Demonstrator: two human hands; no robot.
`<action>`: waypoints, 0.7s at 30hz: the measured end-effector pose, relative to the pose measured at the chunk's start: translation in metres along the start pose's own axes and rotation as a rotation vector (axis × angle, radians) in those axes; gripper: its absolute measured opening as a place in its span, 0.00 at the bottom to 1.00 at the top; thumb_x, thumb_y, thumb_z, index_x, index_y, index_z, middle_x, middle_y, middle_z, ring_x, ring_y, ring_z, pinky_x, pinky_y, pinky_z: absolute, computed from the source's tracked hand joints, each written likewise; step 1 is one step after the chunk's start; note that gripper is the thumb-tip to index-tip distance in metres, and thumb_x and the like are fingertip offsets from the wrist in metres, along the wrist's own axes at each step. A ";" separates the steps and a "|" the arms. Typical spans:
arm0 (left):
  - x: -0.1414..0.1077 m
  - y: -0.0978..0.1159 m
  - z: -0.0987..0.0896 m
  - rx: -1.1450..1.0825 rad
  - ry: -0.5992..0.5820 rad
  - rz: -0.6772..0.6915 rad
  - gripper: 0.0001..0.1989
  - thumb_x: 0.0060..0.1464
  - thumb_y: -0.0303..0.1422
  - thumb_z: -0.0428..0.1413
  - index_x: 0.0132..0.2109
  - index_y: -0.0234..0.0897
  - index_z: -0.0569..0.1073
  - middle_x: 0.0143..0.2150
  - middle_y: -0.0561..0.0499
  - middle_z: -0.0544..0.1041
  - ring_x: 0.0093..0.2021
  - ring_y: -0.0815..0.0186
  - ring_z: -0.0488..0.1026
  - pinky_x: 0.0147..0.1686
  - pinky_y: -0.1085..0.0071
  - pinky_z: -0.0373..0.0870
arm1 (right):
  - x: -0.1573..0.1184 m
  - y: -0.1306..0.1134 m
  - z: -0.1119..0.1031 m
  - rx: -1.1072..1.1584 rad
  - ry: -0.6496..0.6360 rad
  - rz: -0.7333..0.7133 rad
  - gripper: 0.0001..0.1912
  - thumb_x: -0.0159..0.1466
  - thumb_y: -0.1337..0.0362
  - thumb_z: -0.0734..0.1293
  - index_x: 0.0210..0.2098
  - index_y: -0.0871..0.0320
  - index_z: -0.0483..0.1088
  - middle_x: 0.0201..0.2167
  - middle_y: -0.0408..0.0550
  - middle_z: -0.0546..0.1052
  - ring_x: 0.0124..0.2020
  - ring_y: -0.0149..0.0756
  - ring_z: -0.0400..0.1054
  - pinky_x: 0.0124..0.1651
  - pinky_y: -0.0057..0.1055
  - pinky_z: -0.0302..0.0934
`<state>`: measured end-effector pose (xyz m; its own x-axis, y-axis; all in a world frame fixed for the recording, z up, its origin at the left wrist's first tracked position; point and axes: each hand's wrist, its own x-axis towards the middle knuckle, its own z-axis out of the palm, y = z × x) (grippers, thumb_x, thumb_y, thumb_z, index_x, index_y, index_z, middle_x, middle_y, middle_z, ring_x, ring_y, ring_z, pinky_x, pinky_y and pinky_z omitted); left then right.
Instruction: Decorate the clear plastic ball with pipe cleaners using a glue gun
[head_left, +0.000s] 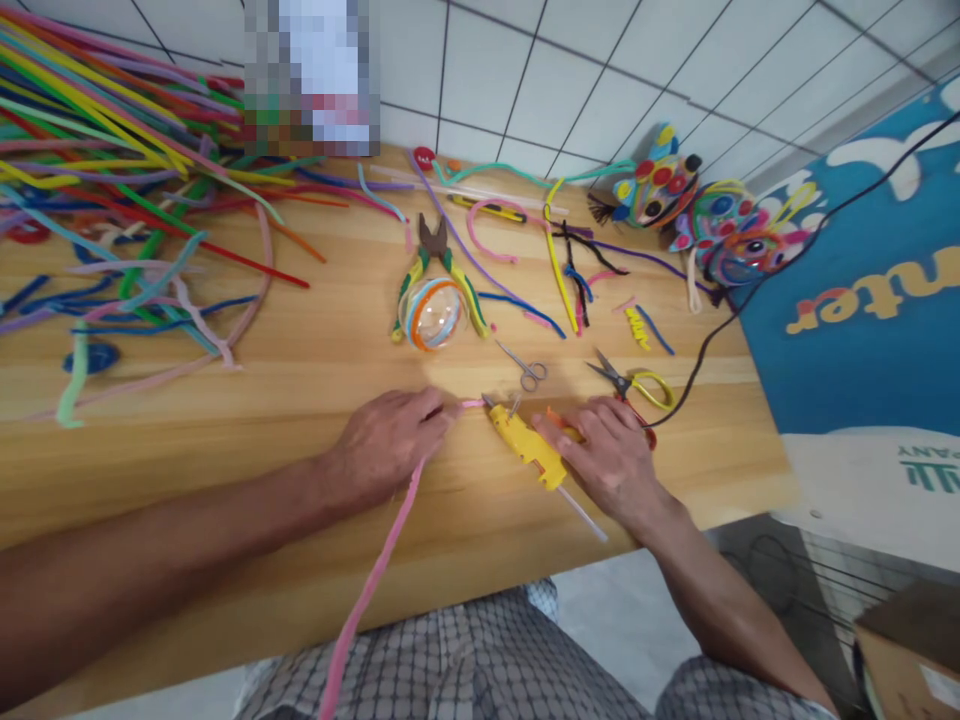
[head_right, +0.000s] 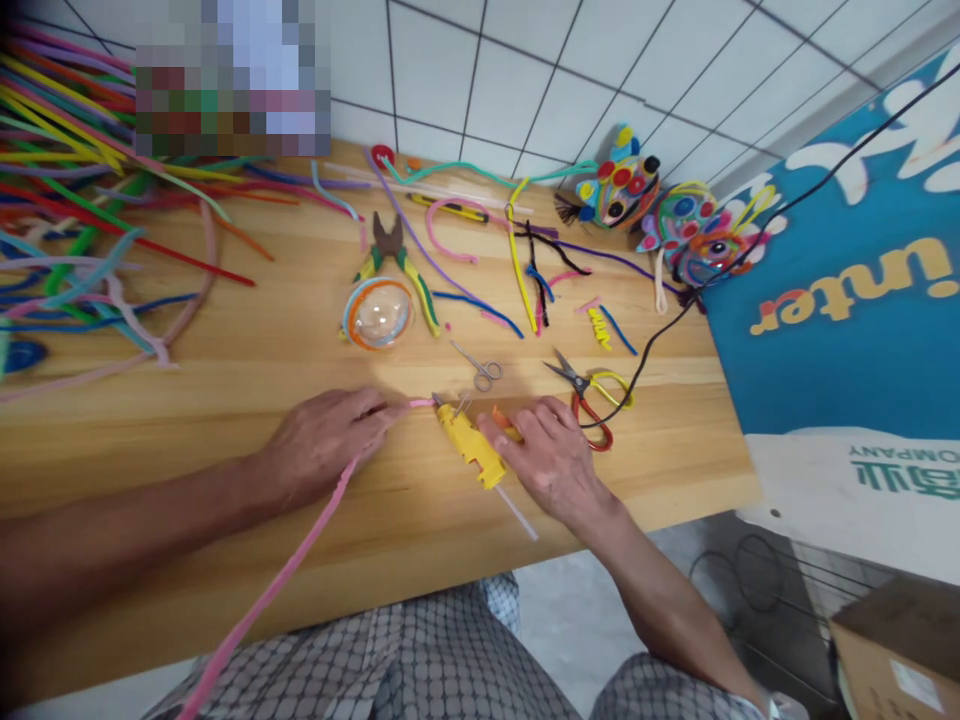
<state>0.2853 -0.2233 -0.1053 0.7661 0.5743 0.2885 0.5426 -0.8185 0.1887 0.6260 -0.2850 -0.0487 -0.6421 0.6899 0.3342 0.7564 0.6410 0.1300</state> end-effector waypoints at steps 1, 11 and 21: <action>0.000 0.000 0.000 0.000 -0.015 0.000 0.20 0.81 0.27 0.47 0.64 0.39 0.81 0.50 0.47 0.87 0.43 0.60 0.85 0.45 0.65 0.79 | -0.001 0.000 0.000 -0.003 0.003 -0.002 0.19 0.80 0.73 0.67 0.65 0.53 0.80 0.41 0.49 0.83 0.44 0.43 0.74 0.58 0.42 0.68; 0.001 0.001 -0.001 0.012 0.061 0.038 0.19 0.80 0.24 0.48 0.66 0.35 0.79 0.48 0.46 0.87 0.42 0.60 0.85 0.43 0.64 0.82 | -0.006 -0.010 0.000 0.014 0.027 0.028 0.28 0.77 0.76 0.70 0.72 0.47 0.77 0.42 0.48 0.83 0.46 0.43 0.76 0.59 0.43 0.69; 0.000 0.002 0.000 -0.004 0.027 0.024 0.22 0.81 0.25 0.46 0.68 0.37 0.80 0.49 0.46 0.87 0.42 0.60 0.85 0.44 0.64 0.82 | -0.006 -0.012 -0.003 0.010 -0.022 0.023 0.24 0.78 0.75 0.69 0.69 0.49 0.79 0.40 0.47 0.82 0.43 0.42 0.74 0.57 0.42 0.67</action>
<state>0.2865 -0.2251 -0.1049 0.7694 0.5537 0.3183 0.5226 -0.8323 0.1848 0.6213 -0.2973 -0.0497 -0.6268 0.7119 0.3167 0.7701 0.6279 0.1127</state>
